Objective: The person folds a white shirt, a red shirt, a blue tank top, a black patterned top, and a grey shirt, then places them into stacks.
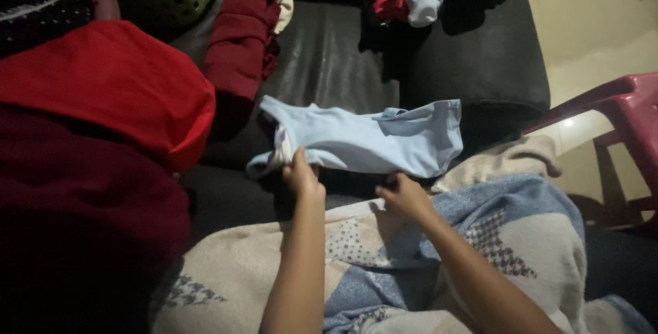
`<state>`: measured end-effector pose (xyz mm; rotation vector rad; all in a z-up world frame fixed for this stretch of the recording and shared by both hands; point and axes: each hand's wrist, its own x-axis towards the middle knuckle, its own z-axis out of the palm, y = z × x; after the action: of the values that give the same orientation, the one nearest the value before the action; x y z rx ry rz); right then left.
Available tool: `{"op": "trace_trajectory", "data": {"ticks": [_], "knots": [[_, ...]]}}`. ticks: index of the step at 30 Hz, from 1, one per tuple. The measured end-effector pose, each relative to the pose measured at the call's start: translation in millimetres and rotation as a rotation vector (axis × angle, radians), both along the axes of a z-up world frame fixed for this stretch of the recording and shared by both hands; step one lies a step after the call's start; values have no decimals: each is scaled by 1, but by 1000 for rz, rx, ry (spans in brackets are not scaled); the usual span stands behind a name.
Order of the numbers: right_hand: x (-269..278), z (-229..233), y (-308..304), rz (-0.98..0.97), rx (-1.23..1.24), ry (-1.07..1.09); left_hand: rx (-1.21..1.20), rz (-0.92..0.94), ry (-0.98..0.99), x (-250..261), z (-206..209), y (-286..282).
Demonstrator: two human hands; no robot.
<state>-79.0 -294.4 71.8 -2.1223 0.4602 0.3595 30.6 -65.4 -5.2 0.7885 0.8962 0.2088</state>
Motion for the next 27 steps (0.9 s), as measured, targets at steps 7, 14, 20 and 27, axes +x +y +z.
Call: {"op": "trace_trajectory", "data": {"ticks": [7, 14, 20, 27], "knots": [[103, -40, 41, -503, 1034, -230, 164, -283, 158, -121, 0, -35], [217, 19, 96, -72, 756, -891, -77, -268, -79, -156, 105, -82], [288, 34, 40, -68, 432, -479, 63, -305, -30, -131, 143, -107], [191, -41, 1, 44, -53, -465, 223, -982, -521, -193, 91, -122]]}}
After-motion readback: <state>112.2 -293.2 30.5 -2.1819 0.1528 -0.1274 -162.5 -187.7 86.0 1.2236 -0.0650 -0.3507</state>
